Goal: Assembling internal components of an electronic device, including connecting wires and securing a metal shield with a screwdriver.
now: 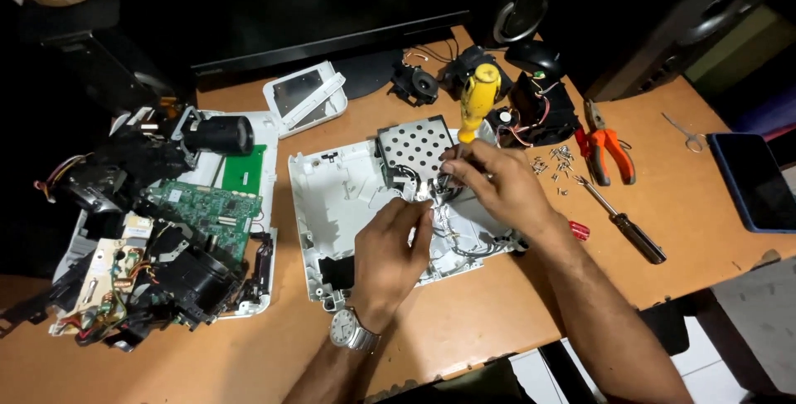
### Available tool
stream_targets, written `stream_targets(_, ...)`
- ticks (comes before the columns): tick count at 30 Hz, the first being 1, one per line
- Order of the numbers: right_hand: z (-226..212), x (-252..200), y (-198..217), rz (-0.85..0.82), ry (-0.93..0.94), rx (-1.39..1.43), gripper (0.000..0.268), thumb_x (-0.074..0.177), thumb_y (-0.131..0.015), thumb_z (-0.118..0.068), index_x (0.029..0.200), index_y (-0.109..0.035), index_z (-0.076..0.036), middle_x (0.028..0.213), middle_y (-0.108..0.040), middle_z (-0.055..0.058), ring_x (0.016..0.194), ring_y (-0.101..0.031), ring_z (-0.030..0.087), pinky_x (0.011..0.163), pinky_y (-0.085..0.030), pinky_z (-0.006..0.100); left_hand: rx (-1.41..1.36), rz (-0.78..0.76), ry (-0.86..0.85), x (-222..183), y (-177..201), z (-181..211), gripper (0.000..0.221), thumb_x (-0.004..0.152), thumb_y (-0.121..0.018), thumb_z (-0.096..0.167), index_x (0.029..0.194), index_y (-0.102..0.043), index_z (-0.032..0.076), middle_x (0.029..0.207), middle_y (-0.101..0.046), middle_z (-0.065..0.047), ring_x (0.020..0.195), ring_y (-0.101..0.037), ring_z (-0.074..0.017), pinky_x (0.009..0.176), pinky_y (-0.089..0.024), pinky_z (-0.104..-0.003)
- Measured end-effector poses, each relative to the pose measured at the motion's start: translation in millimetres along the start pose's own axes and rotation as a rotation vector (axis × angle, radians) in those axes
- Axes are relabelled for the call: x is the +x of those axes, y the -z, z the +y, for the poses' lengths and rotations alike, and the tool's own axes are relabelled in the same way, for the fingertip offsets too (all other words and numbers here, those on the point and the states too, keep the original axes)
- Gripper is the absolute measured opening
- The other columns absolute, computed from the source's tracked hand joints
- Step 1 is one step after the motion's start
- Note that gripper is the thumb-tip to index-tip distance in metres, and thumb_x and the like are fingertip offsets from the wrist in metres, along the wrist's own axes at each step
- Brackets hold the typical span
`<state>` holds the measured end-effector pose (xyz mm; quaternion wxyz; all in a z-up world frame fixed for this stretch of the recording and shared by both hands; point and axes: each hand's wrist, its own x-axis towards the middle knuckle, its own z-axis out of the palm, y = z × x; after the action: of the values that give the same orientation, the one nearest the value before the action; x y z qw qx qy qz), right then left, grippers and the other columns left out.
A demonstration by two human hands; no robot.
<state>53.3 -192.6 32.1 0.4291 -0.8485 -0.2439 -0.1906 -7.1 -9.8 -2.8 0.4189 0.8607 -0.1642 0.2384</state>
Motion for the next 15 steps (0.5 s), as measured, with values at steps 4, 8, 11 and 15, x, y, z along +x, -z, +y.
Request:
stream_targets(4, 7.1, -5.4, 3.7, -0.039, -0.039, 0.039, 0.005, 0.094, -0.072, -0.010, 0.094, -0.072, -0.004, 0.067, -0.073, 0.013, 0.057, -0.070, 0.029, 0.058, -0.053, 0.037, -0.192, 0.171, -0.105, 17.3, 10.3, 20.6, 0.012, 0.096, -0.068, 0.009, 0.102, -0.078, 0.004, 0.075, -0.066, -0.007, 0.061, -0.066, -0.0179, 0.050, -0.053, -0.026)
stream_targets(8, 18.6, -12.3, -0.9, 0.050, 0.001, -0.015, 0.018, 0.087, -0.082, -0.017, 0.083, -0.066, -0.010, 0.060, -0.068, 0.008, 0.055, -0.067, 0.029, 0.056, -0.052, 0.037, -0.244, 0.307, -0.205, 43.2, 5.1, 34.2, 0.029, 0.094, -0.077, 0.012, 0.120, -0.071, 0.001, 0.087, -0.067, -0.014, 0.068, -0.065, -0.0257, 0.054, -0.055, -0.035)
stream_targets(11, 42.4, -18.0, -7.0, 0.112, 0.024, -0.130, 0.026, 0.096, -0.074, -0.021, 0.074, -0.061, -0.015, 0.057, -0.062, 0.003, 0.052, -0.061, 0.023, 0.054, -0.048, 0.031, -0.192, 0.278, -0.203, 65.4, -1.3, 42.3, 0.044, 0.086, -0.085, 0.025, 0.118, -0.068, -0.001, 0.095, -0.068, -0.013, 0.082, -0.069, -0.0296, 0.063, -0.058, -0.037)
stream_targets(15, 78.8, -24.4, -11.2, 0.105, 0.053, -0.151, 0.022, 0.081, -0.085, -0.017, 0.070, -0.067, -0.011, 0.058, -0.063, 0.010, 0.058, -0.065, 0.037, 0.055, -0.050, 0.041, -0.204, 0.312, -0.247, 75.1, -29.6, 34.9, 0.031, 0.081, -0.088, 0.023, 0.100, -0.072, 0.005, 0.082, -0.067, -0.003, 0.075, -0.069, -0.0223, 0.063, -0.057, -0.030)
